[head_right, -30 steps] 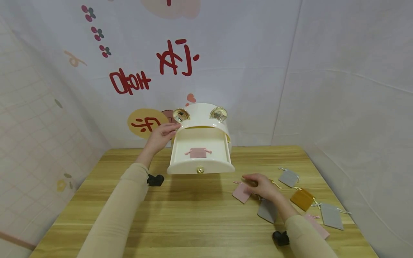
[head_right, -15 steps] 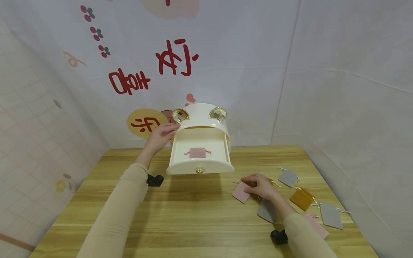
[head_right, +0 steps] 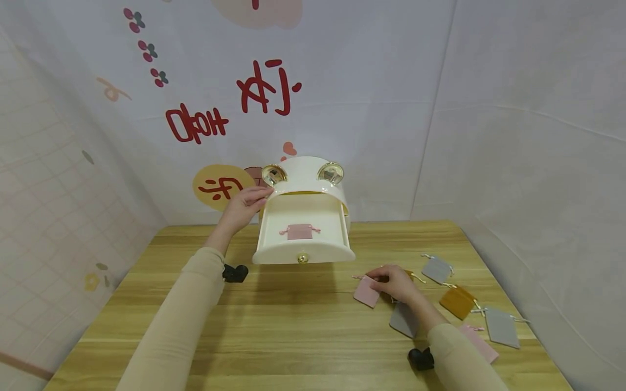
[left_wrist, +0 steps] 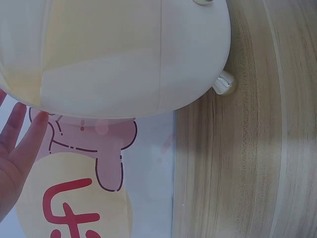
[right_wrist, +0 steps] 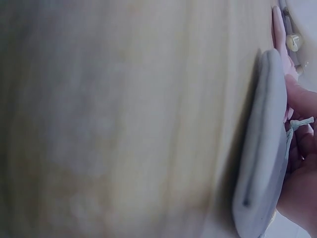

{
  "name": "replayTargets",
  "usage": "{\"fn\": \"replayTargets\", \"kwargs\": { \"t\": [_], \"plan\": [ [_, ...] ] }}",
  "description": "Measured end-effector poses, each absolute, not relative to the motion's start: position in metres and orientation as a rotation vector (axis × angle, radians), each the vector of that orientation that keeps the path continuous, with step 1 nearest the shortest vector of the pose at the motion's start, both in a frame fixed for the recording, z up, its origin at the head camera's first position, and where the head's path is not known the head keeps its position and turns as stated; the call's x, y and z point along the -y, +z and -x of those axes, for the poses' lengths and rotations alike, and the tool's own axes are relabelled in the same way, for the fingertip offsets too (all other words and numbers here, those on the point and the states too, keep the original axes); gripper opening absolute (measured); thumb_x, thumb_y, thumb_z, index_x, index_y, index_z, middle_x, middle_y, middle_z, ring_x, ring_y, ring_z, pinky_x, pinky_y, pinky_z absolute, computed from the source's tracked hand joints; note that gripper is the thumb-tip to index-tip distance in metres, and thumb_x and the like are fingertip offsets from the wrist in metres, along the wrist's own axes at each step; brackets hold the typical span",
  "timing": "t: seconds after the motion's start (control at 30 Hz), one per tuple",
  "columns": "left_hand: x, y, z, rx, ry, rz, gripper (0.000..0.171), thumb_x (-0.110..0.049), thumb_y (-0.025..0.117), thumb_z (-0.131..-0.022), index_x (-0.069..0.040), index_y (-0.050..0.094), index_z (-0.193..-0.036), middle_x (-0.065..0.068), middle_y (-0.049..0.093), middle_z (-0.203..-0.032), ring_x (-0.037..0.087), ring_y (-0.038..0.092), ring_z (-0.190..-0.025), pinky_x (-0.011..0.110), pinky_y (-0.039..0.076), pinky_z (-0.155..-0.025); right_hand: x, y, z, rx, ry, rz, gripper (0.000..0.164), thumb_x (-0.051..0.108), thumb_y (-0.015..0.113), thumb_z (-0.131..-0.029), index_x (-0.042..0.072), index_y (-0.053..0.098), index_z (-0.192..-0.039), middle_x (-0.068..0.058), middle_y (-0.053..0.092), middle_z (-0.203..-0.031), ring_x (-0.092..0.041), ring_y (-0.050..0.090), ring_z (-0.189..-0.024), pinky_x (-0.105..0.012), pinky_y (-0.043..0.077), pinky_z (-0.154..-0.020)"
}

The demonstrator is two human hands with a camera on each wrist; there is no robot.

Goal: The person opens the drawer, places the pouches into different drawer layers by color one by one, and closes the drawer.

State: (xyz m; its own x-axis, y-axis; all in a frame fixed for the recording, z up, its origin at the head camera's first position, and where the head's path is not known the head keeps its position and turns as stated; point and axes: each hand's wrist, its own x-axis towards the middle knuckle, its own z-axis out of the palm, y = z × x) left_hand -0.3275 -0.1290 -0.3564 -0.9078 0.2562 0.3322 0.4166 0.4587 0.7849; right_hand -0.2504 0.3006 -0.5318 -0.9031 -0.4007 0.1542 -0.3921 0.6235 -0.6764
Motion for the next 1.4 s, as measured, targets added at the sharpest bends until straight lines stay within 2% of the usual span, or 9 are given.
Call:
{"fn": "replayTargets", "kwargs": {
  "t": [0.43,0.67,0.8,1.1,1.4],
  "plan": [
    [0.130,-0.355,0.327,2.532,-1.445,0.600,0.034,-0.012,0.059,-0.101,-0.014,0.065,-0.134,0.005,0.056,-0.133,0.024,0.051,-0.126,0.038,0.044,-0.104,-0.297,-0.528,0.247,-2.804,-1.255,0.580,0.019,0.011,0.075,-0.090,0.004,0.076,-0.107,-0.004,0.069,-0.097,-0.014,0.057,-0.084,-0.025,0.048,-0.071],
    [0.130,-0.356,0.328,2.540,-1.438,0.605,0.034,-0.014,0.059,-0.101,-0.015,0.065,-0.134,0.005,0.056,-0.135,0.024,0.050,-0.126,0.038,0.044,-0.104,-0.298,-0.522,0.244,-2.733,-1.346,0.419,0.027,0.016,0.072,-0.092,0.002,0.073,-0.115,-0.013,0.068,-0.110,-0.016,0.057,-0.086,-0.025,0.050,-0.067],
    [0.130,-0.356,0.328,2.543,-1.450,0.592,0.034,-0.015,0.059,-0.101,-0.015,0.065,-0.134,0.004,0.056,-0.135,0.023,0.050,-0.127,0.037,0.045,-0.104,-0.299,-0.518,0.243,-2.726,-1.374,0.342,0.029,0.019,0.072,-0.093,0.002,0.072,-0.117,-0.014,0.067,-0.111,-0.018,0.057,-0.081,-0.028,0.051,-0.063],
    [0.131,-0.355,0.328,2.540,-1.452,0.596,0.033,-0.015,0.059,-0.101,-0.016,0.065,-0.134,0.004,0.056,-0.135,0.023,0.051,-0.125,0.038,0.045,-0.103,-0.304,-0.507,0.242,-2.803,-1.420,0.348,0.023,0.020,0.070,-0.095,0.007,0.074,-0.113,-0.010,0.069,-0.110,-0.014,0.061,-0.091,-0.024,0.051,-0.072],
    [0.131,-0.355,0.327,2.546,-1.448,0.584,0.033,-0.015,0.059,-0.101,-0.016,0.066,-0.134,0.004,0.056,-0.135,0.024,0.053,-0.124,0.039,0.046,-0.102,-0.307,-0.479,0.247,-2.762,-1.534,0.402,0.026,0.018,0.069,-0.096,0.001,0.072,-0.114,-0.014,0.069,-0.108,-0.013,0.061,-0.087,-0.033,0.055,-0.072]
  ]
}}
